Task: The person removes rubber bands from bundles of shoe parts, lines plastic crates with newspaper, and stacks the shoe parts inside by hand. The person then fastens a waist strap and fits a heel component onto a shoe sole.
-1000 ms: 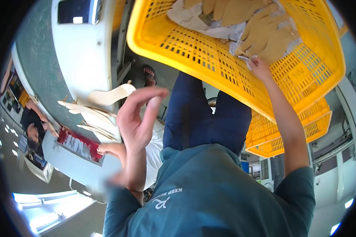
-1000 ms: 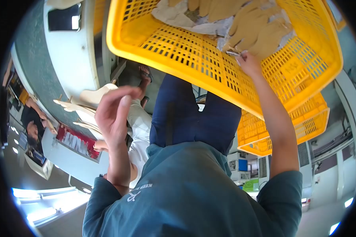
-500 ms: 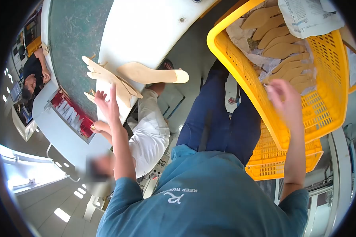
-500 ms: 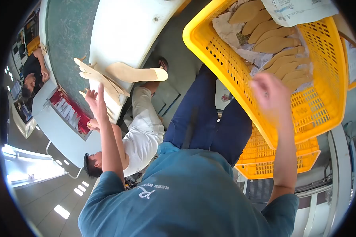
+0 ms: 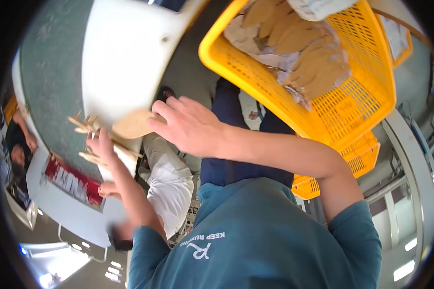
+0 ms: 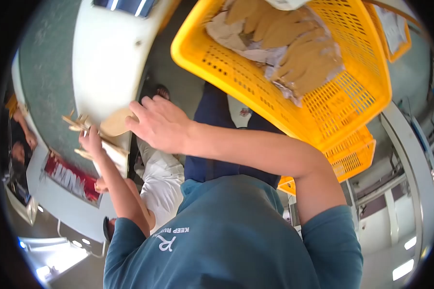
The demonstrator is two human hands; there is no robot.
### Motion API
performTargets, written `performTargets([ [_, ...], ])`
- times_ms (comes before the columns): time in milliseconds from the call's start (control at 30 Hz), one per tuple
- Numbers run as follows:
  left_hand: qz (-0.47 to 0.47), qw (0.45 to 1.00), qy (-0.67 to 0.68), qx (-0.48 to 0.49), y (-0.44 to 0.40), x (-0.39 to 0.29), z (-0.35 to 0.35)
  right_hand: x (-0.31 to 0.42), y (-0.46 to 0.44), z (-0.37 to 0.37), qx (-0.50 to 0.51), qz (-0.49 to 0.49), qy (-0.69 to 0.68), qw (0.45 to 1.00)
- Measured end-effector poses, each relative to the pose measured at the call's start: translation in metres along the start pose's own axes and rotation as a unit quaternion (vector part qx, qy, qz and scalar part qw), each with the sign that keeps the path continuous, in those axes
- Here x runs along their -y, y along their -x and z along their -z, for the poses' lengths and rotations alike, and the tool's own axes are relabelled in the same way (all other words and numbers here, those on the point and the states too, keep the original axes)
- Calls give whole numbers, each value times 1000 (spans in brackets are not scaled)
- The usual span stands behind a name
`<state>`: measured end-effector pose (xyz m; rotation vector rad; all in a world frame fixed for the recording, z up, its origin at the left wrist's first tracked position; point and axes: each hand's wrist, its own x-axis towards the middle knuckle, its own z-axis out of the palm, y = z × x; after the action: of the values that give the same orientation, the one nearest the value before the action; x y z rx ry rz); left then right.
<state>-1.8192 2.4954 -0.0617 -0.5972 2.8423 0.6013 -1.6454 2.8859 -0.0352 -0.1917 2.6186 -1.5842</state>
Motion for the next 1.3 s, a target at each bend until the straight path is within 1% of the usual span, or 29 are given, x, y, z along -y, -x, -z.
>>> performTargets([
  [33, 1, 996, 79, 38, -3, 8, 5, -1, 13, 19, -8, -30, -79, 996],
  [100, 3, 992, 76, 97, 23, -23, 24, -9, 51, 66, -17, -81, -238, 968],
  [133, -4, 983, 128, 135, 51, -56, 32, -17, 77, 86, -34, -147, -352, 924],
  [167, -9, 969, 178, 173, 85, -94, 39, -23, 108, 107, -53, -207, -462, 861],
  [200, -31, 961, 177, 209, 109, -124, 44, -29, 140, 136, -30, -328, -472, 818],
  [233, -54, 952, 177, 243, 128, -151, 48, -35, 172, 163, -5, -440, -477, 761],
  [300, -67, 926, 171, 329, 156, -193, 57, -71, 243, 161, -102, -461, -456, 755],
  [367, -83, 891, 152, 419, 173, -230, 57, -108, 282, 160, -201, -488, -445, 724],
  [433, -106, 840, 125, 517, 183, -266, 44, -156, 300, 145, -287, -482, -547, 622],
  [500, -134, 819, 82, 552, 192, -303, 10, -226, 315, 103, -339, -458, -604, 557],
  [567, -140, 791, 64, 593, 215, -345, -30, -281, 307, 58, -390, -503, -590, 497],
  [600, -136, 795, 62, 587, 234, -365, -48, -305, 304, 33, -414, -484, -600, 483],
  [633, -154, 769, 58, 617, 245, -381, -64, -321, 301, 14, -437, -465, -610, 469],
  [700, -188, 716, 52, 670, 262, -407, -96, -337, 290, -6, -435, -500, -608, 438],
  [733, -195, 705, 45, 680, 272, -416, -112, -341, 285, -11, -431, -516, -607, 424],
  [800, -204, 685, 32, 698, 292, -430, -142, -340, 283, -20, -396, -511, -616, 450],
  [833, -234, 675, 1, 700, 300, -438, -156, -338, 283, -21, -377, -508, -619, 465],
  [900, -295, 651, -55, 697, 314, -452, -189, -330, 285, -13, -292, -528, -633, 485],
  [933, -310, 631, -60, 708, 320, -458, -207, -325, 285, -4, -249, -536, -637, 495],
  [967, -325, 612, -65, 719, 325, -463, -224, -321, 287, 6, -182, -563, -523, 613],
  [1000, -338, 592, -70, 728, 330, -468, -239, -317, 290, 18, -110, -572, -391, 712],
  [1067, -364, 569, -65, 735, 346, -476, -263, -310, 301, 30, -113, -557, -256, 782],
  [1100, -375, 557, -63, 738, 354, -479, -273, -298, 305, 43, -207, -529, -351, 744],
  [1133, -376, 568, -67, 729, 362, -481, -283, -286, 309, 56, -295, -486, -440, 695],
  [1167, -376, 580, -70, 719, 369, -479, -293, -261, 307, 91, -383, -399, -592, 586],
  [1200, -374, 593, -74, 709, 374, -476, -303, -237, 303, 117, -385, -358, -611, 592],
  [1267, -274, 607, 12, 746, 377, -454, -331, -200, 299, 153, -388, -276, -646, 596],
  [1300, -223, 608, 57, 760, 379, -443, -342, -196, 299, 157, -374, -300, -582, 657],
])
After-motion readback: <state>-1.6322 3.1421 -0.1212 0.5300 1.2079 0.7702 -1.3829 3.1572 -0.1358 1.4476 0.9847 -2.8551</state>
